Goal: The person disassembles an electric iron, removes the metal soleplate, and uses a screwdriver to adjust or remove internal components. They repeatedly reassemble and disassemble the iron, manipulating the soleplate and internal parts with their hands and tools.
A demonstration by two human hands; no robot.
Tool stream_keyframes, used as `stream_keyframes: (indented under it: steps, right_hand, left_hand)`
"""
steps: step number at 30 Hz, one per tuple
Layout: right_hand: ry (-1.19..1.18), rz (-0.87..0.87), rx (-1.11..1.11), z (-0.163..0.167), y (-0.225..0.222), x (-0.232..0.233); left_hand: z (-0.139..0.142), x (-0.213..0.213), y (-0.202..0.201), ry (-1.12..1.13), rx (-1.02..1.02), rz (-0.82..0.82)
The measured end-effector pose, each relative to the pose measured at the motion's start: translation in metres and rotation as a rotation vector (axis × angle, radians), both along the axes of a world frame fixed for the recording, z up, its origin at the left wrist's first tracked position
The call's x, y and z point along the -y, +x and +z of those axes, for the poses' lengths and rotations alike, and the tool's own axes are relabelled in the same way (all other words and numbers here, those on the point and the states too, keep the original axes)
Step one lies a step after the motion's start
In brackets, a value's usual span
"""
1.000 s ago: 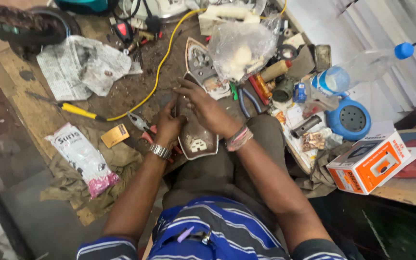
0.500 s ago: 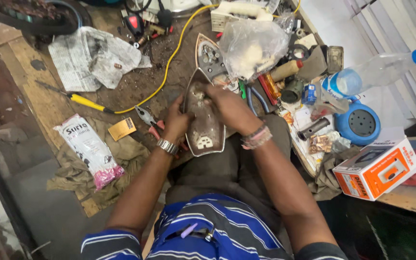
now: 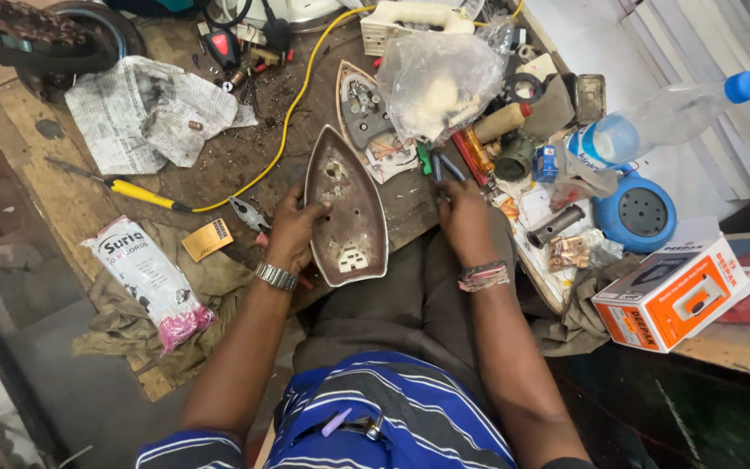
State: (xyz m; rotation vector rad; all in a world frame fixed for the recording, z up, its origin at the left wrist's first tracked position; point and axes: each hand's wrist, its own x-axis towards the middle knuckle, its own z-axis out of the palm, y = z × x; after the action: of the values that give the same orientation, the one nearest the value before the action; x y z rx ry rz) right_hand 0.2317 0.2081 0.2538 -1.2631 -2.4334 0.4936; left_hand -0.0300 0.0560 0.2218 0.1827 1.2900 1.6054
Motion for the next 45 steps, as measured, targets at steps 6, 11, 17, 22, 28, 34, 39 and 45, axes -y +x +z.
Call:
stream_keyframes:
  steps: [6,11,17,22,28,34,39,45]
  right_hand:
    - [0.062,0.131,0.185,-0.033,-0.013,0.011]
    - [0.203,0.104,-0.018,-0.004,-0.014,0.009]
    - [0.355,-0.107,0.046,0.010,0.015,-0.050]
    - [0.329,-0.018,0.316,-0.005,0.008,-0.076]
    - [0.145,-0.051,0.184,0.043,0.002,-0.050]
    - [-0.097,-0.195,0.036,0.147,0.057,0.019]
    - [-0.357,-0.091,-0.248,0.166,0.057,0.054]
    - [-0.192,-0.085,-0.165,0.118,0.000,0.076]
  left_hand:
    - [0.000,-0.003,0.006,-0.061,-0.068,-0.026]
    - [0.017,-0.009,-0.003,-0.054,-0.261,-0.016]
    - [0.042,-0.024,-0.035,0.129,-0.688,-0.173]
    - [0.038,-0.049,-0.054,0.112,-0.853,-0.313]
    - [0.017,-0.064,-0.063,-0.082,-0.873,-0.335]
    - [0.030,-0.081,-0.058,-0.098,-0.958,-0.388]
    - [0.062,-0.084,-0.069,-0.243,-1.271,-0.471]
    - [0.068,-0.091,-0.080,-0.102,-1.343,-0.610]
